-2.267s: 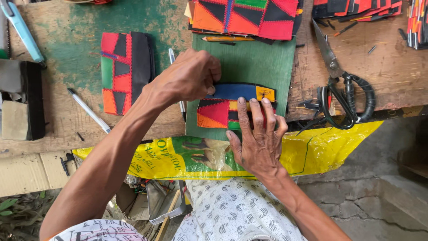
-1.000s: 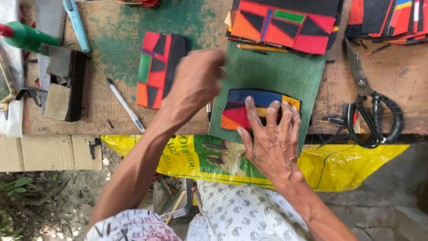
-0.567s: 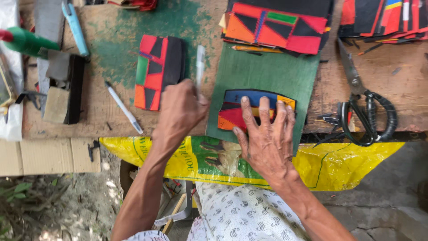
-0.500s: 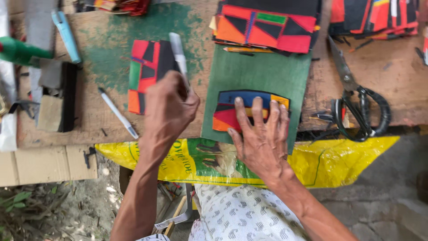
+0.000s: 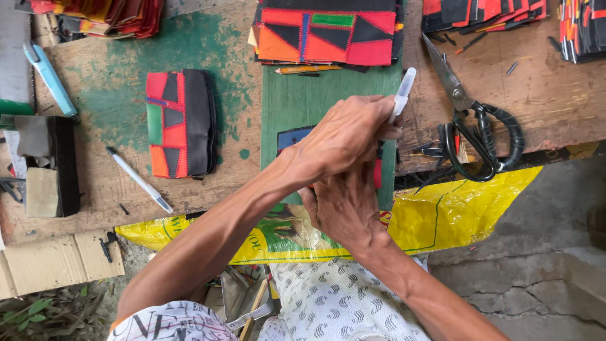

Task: The person repeatedly marks the edges of small colorful patchwork wallets with a pencil and a metal ruler, then trims the edges with scissors. The finished wallets are stacked on the table. The person handles the wallets one at a time, using a pencil, ruler, and scissors.

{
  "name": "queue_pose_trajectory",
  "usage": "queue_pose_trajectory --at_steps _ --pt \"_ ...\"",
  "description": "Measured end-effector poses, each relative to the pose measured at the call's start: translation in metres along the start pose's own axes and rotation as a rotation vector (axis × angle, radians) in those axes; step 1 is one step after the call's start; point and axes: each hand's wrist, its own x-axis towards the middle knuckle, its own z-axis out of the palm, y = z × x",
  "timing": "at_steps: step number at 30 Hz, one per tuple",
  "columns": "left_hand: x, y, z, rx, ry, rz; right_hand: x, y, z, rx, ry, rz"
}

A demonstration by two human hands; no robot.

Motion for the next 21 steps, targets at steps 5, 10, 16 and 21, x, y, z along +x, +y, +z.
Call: queue_pose_trajectory --at_steps 5,10,16,21 --pt "0.004 0.003 0.0 0.235 -0.015 0.038 0.0 -0.001 -0.003 0.047 0.014 0.018" --pt "0.007 0.012 0.004 0.307 -0.033 0.025 0.002 0.001 -0.004 0.05 -0.014 0.024" --pt "0.007 0.008 0.008 0.362 -0.096 -0.006 0.004 0.0 -0.006 0.057 0.0 0.022" --pt "0.007 0.004 0.011 0.331 -0.065 0.03 0.003 0.0 -0.009 0.083 0.006 0.019"
